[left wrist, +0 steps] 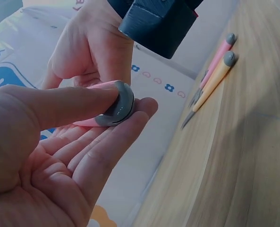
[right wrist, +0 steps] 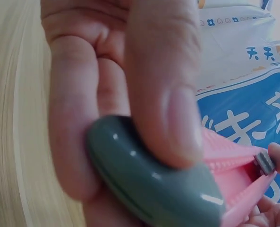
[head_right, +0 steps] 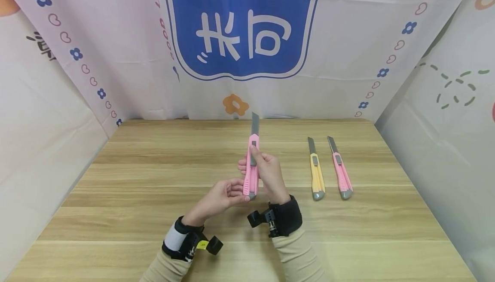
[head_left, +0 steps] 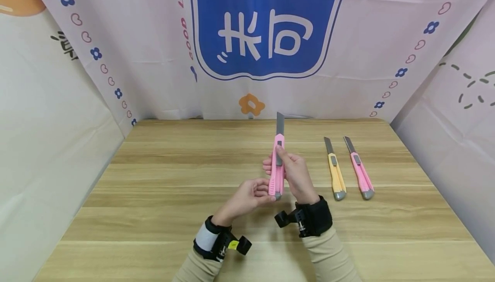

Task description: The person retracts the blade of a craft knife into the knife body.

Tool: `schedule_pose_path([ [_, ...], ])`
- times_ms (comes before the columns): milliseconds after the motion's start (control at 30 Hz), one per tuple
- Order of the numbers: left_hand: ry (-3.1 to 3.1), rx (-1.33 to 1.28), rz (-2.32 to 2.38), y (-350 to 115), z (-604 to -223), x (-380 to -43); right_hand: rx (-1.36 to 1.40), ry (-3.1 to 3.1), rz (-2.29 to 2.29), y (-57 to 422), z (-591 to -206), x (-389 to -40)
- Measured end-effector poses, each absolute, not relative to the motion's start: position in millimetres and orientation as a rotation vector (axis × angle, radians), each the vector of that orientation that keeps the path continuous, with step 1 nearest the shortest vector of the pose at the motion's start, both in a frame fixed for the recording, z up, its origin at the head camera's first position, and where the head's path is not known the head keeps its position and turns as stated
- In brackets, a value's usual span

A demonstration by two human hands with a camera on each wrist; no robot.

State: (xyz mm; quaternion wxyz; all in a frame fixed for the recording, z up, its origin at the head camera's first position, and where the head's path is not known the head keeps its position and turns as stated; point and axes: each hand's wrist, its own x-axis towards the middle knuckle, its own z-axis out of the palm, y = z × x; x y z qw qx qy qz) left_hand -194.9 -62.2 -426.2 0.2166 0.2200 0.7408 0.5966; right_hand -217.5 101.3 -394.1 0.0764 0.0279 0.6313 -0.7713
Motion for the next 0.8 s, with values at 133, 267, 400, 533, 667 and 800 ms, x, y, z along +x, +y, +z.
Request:
schedule_pose_path([
  [133, 2.063, 0.613, 1.649, -61.6, -425.0, -194.7, 0.119, 1.885, -2.3, 100.0, -394.2, -217.2],
  [267, 2.06, 0.619, 1.643, -60.7, -425.0, -194.2, 0.155, 1.902, -2.277, 99.6, -393.7, -216.8],
  [400, 2.056, 0.618, 1.636, -61.2, -425.2, -193.7, 0.153, 1.918, -2.265, 99.1, -393.8, -217.1],
  [533, 2.038, 0.621, 1.628, -61.8, -425.4, -193.4, 0.119, 1.926, -2.278, 99.1, -393.6, -217.2],
  [667, 2.025, 0.621, 1.622, -61.3, -424.9, -193.2, 0.078, 1.932, -2.276, 99.5, -392.8, -216.6],
  [800, 2.019, 0.627, 1.62, -60.3, -423.4, -192.9, 0.061, 1.93, -2.269, 100.9, -392.8, -216.6],
])
